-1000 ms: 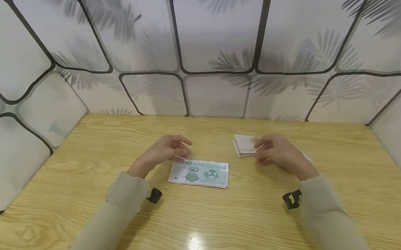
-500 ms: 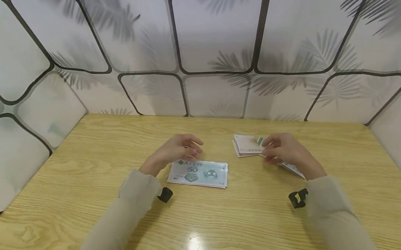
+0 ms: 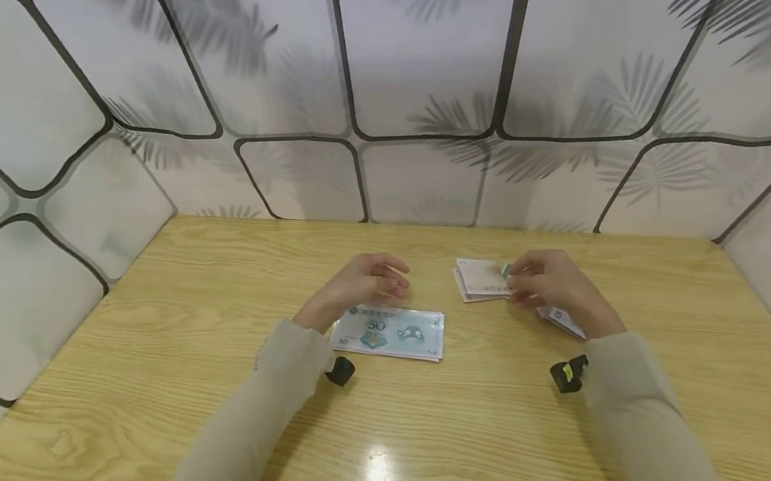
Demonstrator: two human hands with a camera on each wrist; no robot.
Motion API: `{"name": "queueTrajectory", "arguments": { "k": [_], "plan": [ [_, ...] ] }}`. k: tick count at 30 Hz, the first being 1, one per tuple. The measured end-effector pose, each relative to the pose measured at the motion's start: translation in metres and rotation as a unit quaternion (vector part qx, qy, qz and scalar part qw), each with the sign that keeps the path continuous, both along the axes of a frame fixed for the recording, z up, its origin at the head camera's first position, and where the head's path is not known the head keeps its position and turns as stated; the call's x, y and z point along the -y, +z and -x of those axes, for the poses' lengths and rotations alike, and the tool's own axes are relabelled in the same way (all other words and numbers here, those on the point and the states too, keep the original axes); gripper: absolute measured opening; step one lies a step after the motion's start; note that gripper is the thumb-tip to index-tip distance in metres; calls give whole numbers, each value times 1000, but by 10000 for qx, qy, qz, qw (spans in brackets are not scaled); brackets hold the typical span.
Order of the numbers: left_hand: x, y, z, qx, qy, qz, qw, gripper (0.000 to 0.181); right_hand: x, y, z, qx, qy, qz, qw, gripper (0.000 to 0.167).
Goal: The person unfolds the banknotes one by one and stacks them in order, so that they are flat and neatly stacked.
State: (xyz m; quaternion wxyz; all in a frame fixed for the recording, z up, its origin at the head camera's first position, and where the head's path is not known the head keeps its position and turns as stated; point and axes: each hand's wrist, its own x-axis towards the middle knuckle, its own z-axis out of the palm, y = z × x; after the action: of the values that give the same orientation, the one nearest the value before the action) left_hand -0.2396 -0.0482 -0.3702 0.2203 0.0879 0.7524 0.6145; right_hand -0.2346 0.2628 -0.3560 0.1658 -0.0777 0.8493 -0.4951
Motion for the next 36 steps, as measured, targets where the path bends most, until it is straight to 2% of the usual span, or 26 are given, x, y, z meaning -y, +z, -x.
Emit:
{"name": "queueTrajectory", "arguments": {
  "k": [7, 15, 21, 31, 36],
  "plan": [
    [-17, -1, 4, -7, 39, -102, 9999, 36, 0, 0, 3, 27, -74, 166, 9998, 38],
    [-27, 0, 7, 60, 114, -73, 9999, 40, -2, -2, 7, 60, -84, 64, 9999, 40],
    [-36, -3, 9, 167, 266, -168, 9994, 41, 0, -2, 7, 205, -153, -30, 9997, 43],
    [-47, -8, 12, 247, 211, -187, 9993, 41, 3, -3, 10, 233, -199, -194, 9993, 46],
    [-51, -10, 16, 272, 311, -153, 9990, 41, 4, -3, 11, 220, -179, -345, 9990, 47]
  ]
}}
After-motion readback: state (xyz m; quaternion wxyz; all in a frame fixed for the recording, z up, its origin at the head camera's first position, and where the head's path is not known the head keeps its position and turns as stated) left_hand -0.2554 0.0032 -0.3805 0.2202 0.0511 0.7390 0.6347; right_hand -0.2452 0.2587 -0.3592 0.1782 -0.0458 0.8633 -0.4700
